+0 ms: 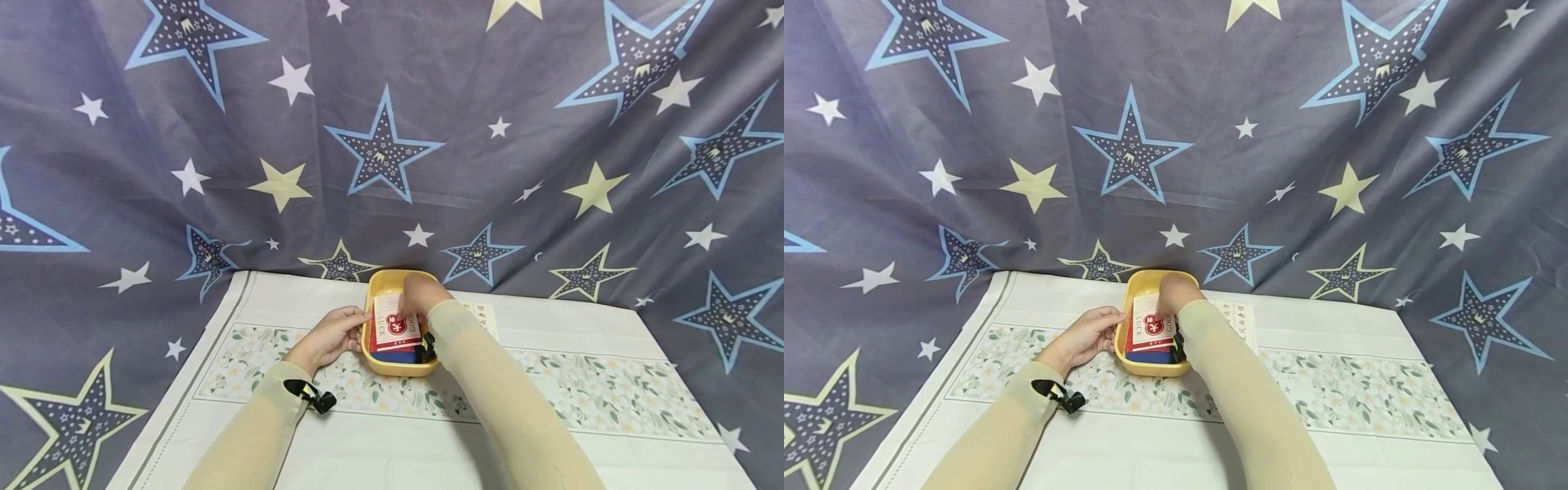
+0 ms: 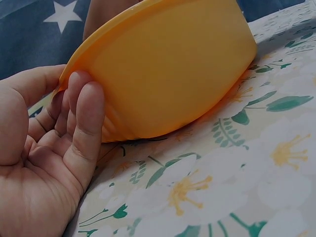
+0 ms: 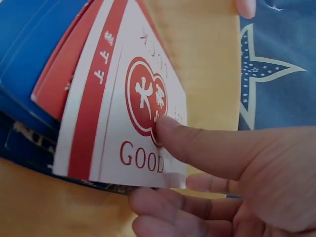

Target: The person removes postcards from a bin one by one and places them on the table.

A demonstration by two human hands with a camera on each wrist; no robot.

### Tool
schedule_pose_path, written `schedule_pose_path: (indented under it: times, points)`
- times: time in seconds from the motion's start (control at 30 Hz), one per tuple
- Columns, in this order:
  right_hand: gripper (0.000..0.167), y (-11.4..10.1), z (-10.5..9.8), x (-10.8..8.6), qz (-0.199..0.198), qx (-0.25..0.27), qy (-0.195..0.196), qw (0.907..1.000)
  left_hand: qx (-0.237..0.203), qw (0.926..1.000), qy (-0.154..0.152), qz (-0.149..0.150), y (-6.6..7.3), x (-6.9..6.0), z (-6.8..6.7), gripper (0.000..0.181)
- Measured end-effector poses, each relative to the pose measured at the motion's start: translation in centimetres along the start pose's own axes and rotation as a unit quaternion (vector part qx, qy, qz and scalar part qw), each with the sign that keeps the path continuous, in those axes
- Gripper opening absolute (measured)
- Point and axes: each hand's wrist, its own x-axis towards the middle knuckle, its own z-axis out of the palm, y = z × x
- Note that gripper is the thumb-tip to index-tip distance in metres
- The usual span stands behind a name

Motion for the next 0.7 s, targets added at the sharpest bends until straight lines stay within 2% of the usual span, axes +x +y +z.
schedule_pose_path:
  times: [0.17,0.23,0.3,0.43,0.57,0.7]
  points:
    - [0.024,0.5,-0.9,-0.5,0.003,0.046,0.013,0.9989,0.001,1.0,0.0,-0.001,0.0,0.0,0.2,0.019]
    - [0.031,0.8,-1.3,-0.8,-0.006,0.068,0.025,0.9973,0.001,1.0,-0.001,-0.001,0.0,0.1,0.2,0.019]
    - [0.045,1.3,-1.6,-1.3,-0.018,0.104,0.039,0.9936,0.003,1.0,-0.002,0.001,0.1,0.1,0.2,0.019]
    - [0.069,2.3,-2.0,-2.3,-0.041,0.183,0.058,0.9806,0.003,1.0,-0.002,0.005,0.1,0.1,0.1,0.019]
    - [0.072,3.6,-1.8,-2.9,-0.046,0.25,0.058,0.9653,0.004,1.0,0.002,0.001,0.0,0.1,0.0,0.018]
    - [0.074,5.1,-1.5,-3.5,-0.047,0.292,0.073,0.9524,0.007,1.0,0.003,0.0,0.0,0.2,-0.1,0.018]
